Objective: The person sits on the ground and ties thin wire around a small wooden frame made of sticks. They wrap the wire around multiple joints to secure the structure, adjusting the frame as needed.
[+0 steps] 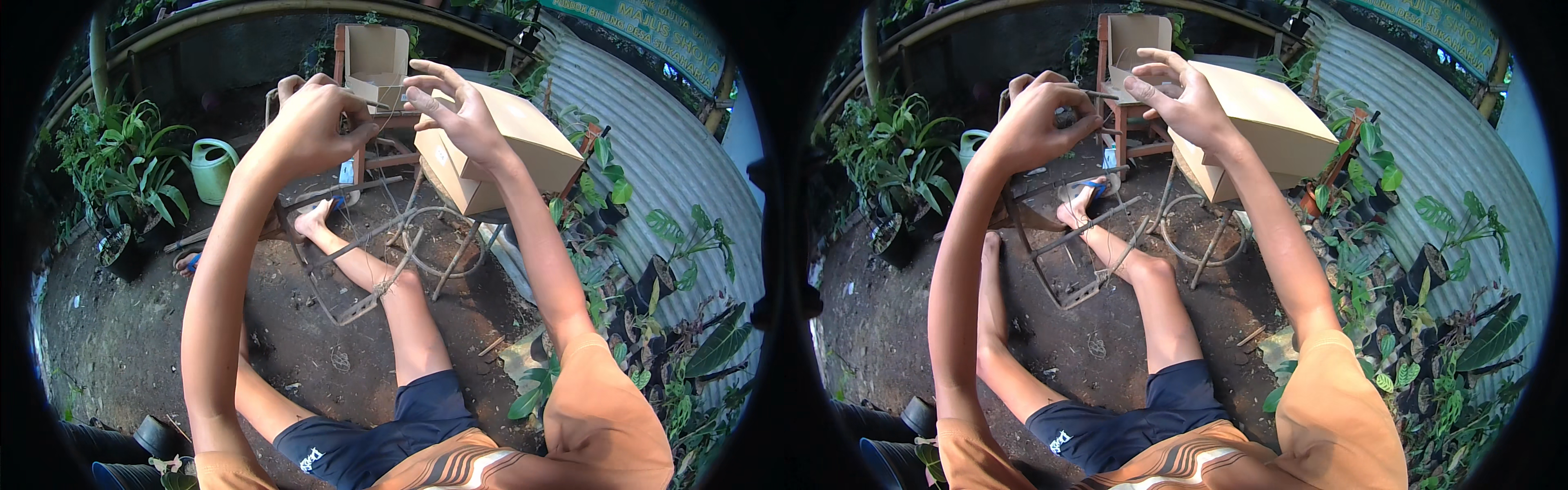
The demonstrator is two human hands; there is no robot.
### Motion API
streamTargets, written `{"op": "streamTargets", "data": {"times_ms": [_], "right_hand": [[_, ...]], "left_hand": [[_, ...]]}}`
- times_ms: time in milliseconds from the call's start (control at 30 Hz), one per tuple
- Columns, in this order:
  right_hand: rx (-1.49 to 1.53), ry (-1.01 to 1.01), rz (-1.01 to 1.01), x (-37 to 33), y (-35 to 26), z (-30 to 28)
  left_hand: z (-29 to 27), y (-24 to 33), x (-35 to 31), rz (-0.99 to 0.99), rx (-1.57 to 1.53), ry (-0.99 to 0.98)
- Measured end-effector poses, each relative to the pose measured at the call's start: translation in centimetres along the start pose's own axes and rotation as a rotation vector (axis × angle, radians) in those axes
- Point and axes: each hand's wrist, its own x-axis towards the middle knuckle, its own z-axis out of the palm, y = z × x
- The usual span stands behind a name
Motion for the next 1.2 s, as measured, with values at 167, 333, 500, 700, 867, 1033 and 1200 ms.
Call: {"op": "streamTargets", "data": {"times_ms": [167, 333, 500, 700, 867, 1033, 1200], "right_hand": [[0.259, -0.376, -0.081, 3.6, -1.2, 1.0], [0.049, -0.508, -0.180, 5.9, -3.8, 2.0], [0.114, -0.515, -0.238, 7.3, -4.9, 4.3], [-0.405, -0.267, -1.002, 7.4, -5.7, 0.8], [-0.804, -0.363, -1.707, 5.6, -3.7, 0.0], [-0.850, -0.545, -1.728, 6.1, -2.6, 0.9], [-0.692, -0.709, -1.838, 6.7, -2.5, 2.0]], "left_hand": [[-2.3, -0.1, -3.8, 0.077, 0.008, 0.011], [-3.4, 1.3, -6.3, -0.044, 0.010, -0.023], [-1.3, 3.0, -5.7, -0.030, -0.042, -0.032], [-1.4, 3.8, -5.5, 0.024, -0.010, -0.083], [-2.2, 2.4, -5.8, 0.033, -0.099, -0.086], [-2.8, 2.4, -7.2, 0.137, -0.009, -0.118], [-2.9, 3.3, -8.5, 0.149, -0.020, -0.131]]}}
